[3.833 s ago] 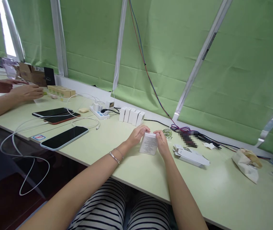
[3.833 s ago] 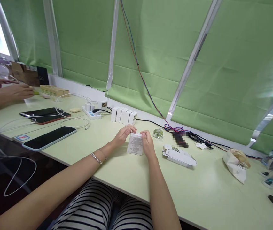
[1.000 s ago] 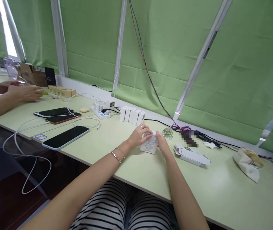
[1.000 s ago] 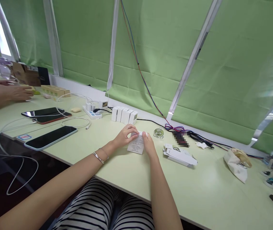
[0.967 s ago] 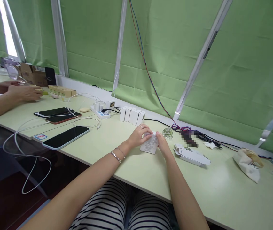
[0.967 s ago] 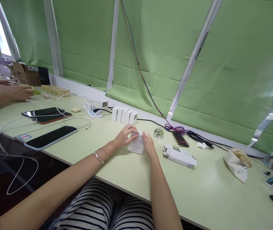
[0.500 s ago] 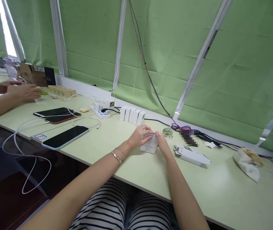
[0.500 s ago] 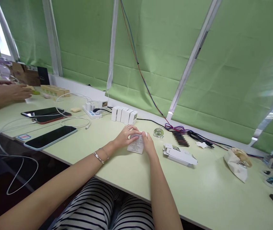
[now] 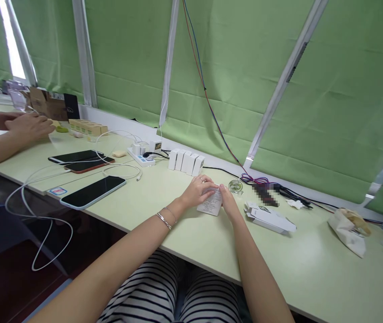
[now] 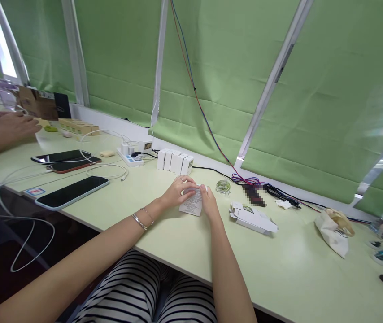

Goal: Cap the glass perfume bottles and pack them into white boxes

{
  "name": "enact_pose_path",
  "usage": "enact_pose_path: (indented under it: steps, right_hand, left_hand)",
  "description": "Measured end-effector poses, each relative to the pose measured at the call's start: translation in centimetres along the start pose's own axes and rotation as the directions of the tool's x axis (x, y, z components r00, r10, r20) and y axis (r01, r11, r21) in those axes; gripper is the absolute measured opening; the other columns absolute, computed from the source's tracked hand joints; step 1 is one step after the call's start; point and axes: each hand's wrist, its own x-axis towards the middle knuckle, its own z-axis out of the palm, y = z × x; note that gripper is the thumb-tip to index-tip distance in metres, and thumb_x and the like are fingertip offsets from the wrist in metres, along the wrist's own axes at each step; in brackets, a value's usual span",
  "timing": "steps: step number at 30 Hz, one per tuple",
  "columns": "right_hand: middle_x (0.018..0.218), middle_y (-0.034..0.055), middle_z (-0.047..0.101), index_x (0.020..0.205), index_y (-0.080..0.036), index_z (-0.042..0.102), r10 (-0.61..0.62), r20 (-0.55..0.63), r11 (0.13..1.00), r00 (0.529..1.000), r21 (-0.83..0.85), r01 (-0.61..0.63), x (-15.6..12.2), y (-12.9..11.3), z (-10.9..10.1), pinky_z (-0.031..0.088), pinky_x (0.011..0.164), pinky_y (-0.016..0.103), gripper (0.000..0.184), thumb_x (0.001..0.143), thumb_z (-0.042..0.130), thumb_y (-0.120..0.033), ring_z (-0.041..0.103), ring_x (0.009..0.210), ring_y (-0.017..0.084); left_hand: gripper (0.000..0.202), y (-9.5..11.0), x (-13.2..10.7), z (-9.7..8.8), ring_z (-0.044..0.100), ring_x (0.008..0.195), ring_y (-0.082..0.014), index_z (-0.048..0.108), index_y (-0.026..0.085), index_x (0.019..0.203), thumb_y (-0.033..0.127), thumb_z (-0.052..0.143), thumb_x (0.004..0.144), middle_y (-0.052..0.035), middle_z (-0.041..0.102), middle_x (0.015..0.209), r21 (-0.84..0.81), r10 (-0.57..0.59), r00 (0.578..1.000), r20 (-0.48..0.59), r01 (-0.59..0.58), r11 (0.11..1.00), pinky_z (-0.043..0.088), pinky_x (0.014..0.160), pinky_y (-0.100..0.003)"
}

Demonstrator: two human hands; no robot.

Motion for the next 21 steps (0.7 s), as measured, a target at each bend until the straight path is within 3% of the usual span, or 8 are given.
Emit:
enact_pose_path:
  steps: [21]
  right_hand:
    - [0.074, 0.0017, 0.059, 0.088, -0.022, 0.055, 0.013, 0.011, 0.999, 1.0, -0.044, -0.013, -0.01, 0.12, 0.04, 0.041, 0.062, 0.031, 0.057, 0.076, 0.033, -0.072, 0.054, 0.07, 0.02]
  left_hand:
    - [0.018, 0.05, 0.05, -0.11, 0.052, 0.098, -0.0192, 0.061, 0.022, 0.102, 0.022, 0.052, 0.087, -0.0054, 0.056, 0.1, 0.013, 0.005, 1.0, 0.002, -0.005, 1.0, 0.039, 0.087, -0.036]
